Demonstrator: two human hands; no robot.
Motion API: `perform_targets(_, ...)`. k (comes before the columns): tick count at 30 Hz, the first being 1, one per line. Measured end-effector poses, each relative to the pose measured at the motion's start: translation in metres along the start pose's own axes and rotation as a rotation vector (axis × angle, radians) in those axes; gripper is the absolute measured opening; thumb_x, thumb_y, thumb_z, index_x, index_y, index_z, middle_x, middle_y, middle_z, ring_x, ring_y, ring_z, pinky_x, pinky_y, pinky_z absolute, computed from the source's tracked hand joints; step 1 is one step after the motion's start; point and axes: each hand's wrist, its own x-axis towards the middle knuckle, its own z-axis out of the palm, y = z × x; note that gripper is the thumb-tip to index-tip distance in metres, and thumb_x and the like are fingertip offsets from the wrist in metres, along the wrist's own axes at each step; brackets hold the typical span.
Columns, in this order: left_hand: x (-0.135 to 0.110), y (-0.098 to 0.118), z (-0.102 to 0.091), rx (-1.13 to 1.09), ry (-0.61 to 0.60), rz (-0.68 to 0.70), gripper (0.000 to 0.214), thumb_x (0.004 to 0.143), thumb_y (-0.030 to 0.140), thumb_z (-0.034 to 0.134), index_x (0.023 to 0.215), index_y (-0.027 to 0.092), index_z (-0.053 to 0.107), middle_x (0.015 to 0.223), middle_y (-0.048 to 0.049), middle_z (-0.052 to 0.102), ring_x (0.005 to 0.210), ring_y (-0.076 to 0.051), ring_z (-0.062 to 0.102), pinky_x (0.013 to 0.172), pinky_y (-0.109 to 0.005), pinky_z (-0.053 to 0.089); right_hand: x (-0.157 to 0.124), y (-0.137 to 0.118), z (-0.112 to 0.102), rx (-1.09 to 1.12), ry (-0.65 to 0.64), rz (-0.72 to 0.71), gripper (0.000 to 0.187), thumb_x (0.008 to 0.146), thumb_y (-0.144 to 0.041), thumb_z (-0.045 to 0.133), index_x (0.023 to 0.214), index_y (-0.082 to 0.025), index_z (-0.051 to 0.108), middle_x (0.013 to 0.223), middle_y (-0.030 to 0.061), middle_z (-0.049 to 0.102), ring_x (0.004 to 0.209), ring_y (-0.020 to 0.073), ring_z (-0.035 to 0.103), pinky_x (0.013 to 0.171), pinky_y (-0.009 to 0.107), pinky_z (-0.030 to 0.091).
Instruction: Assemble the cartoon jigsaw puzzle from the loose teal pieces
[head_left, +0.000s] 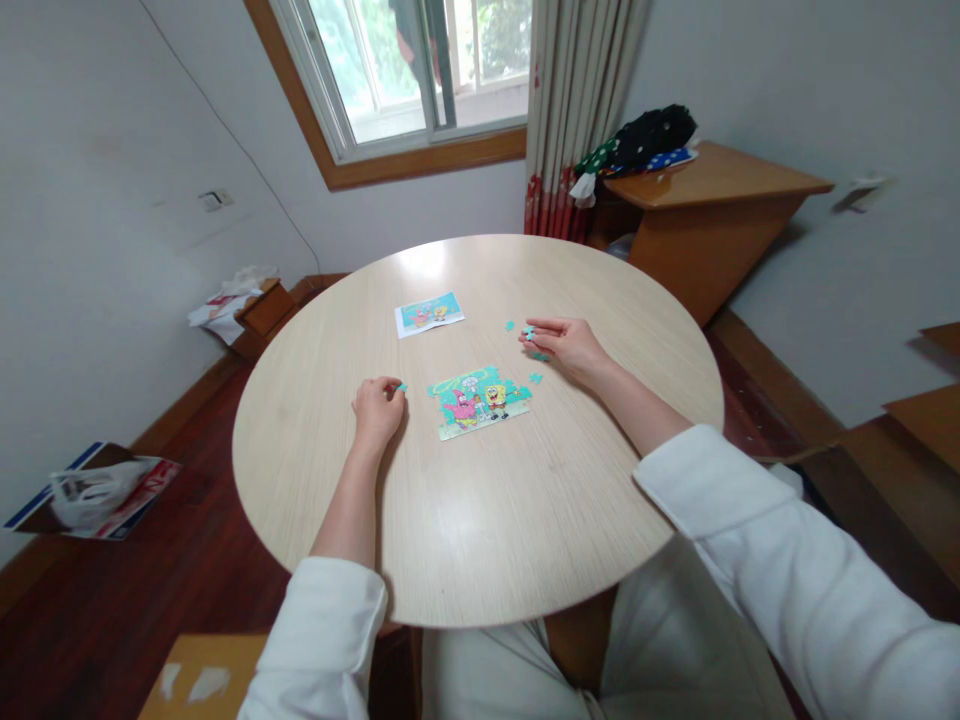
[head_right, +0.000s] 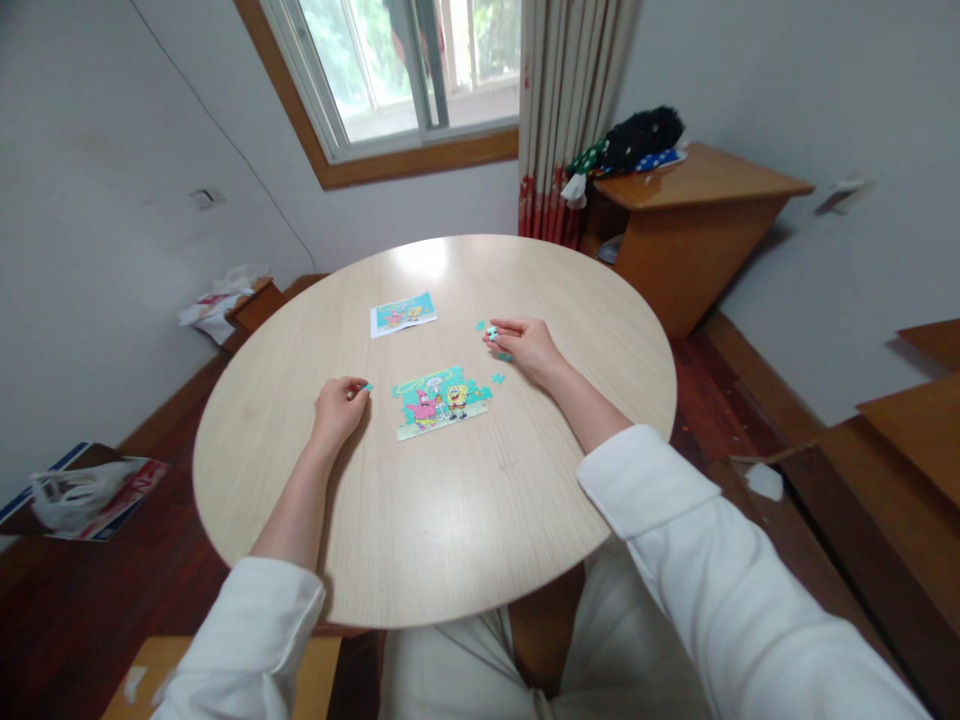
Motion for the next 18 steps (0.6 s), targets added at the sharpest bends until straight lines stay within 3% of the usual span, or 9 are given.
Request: perform_targets(18,-0.0005,0.0001,-0.001,-0.004,0.004,-0.006,0.024,0.077,0.026,0.05,0.091,0.019,0.068,0.092,-0.0085,0.064,0.091,-0.022,0.058,0.084,-0.035,0.043,0.0006,-0.0055,-0.0026,-0.036,0.063,-0.12,0.019,0.067,-0.008,0.067,0.083,-0.016,0.062,0.076,0.0032,0.069,0.075,0.015,0.068,0.081,0.033,0.056)
